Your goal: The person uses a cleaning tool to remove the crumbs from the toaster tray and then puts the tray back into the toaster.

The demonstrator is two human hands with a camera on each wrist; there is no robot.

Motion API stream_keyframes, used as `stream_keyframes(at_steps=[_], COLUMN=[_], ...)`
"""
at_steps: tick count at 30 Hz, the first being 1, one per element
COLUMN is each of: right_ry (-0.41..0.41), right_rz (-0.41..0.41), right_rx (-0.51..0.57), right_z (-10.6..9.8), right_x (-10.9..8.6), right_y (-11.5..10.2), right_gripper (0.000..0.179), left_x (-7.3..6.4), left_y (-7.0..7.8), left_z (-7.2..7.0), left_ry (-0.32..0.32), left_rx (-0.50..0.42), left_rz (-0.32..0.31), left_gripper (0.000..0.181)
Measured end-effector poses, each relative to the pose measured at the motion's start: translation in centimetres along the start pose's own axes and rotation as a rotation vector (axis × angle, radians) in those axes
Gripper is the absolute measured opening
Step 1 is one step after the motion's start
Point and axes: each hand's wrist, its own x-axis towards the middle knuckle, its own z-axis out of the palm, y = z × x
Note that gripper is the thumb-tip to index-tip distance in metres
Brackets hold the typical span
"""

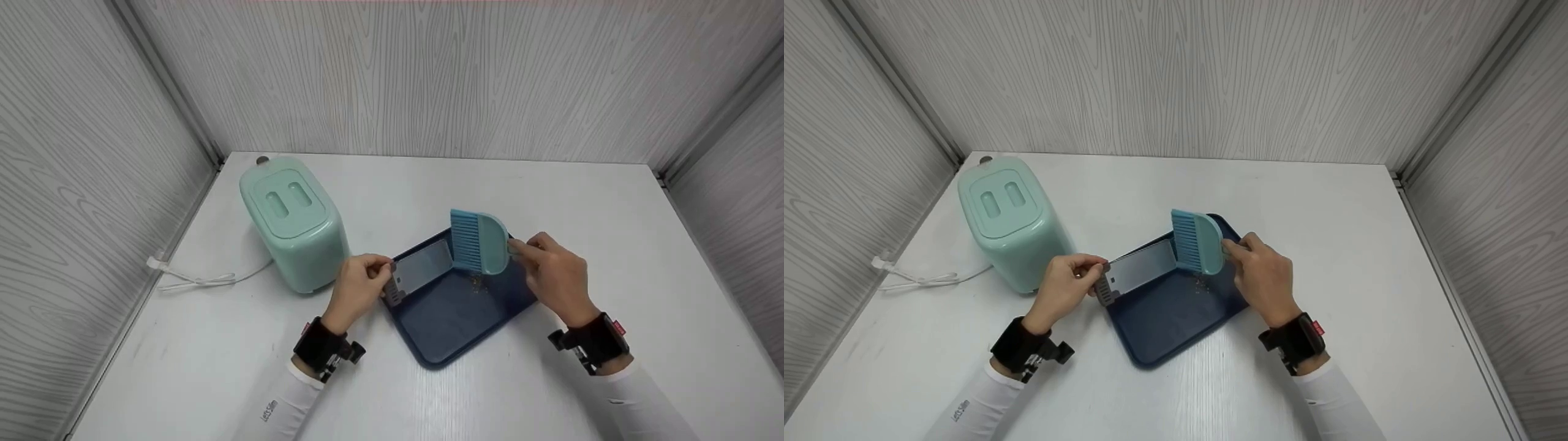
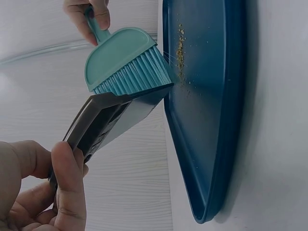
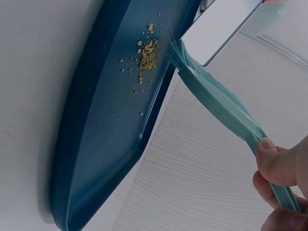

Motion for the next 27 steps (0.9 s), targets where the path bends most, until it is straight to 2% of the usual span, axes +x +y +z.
stream_keyframes(at_steps=[12,18,27], right_ry=[0.021,0.056,0.079], right_rz=[0.055,0.037,0.018], right_rx=[-0.022,-0.01,-0.005], right_z=[-0.4,-0.8,-0.6], right_x=[0.2,0.6,1.9], right_y=[0.6,0.6,-0.2], right_gripper=[0.032,0.031,0.029], left_x=[0.1,0.1,0.1], left_y=[-0.2,-0.3,-0.3], left_z=[-0.1,0.0,0.2], left_ry=[0.008,0.008,0.005], left_rx=[0.006,0.01,0.004], left_rz=[0.015,0.037,0.03], left_gripper=[0.016,0.017,0.017])
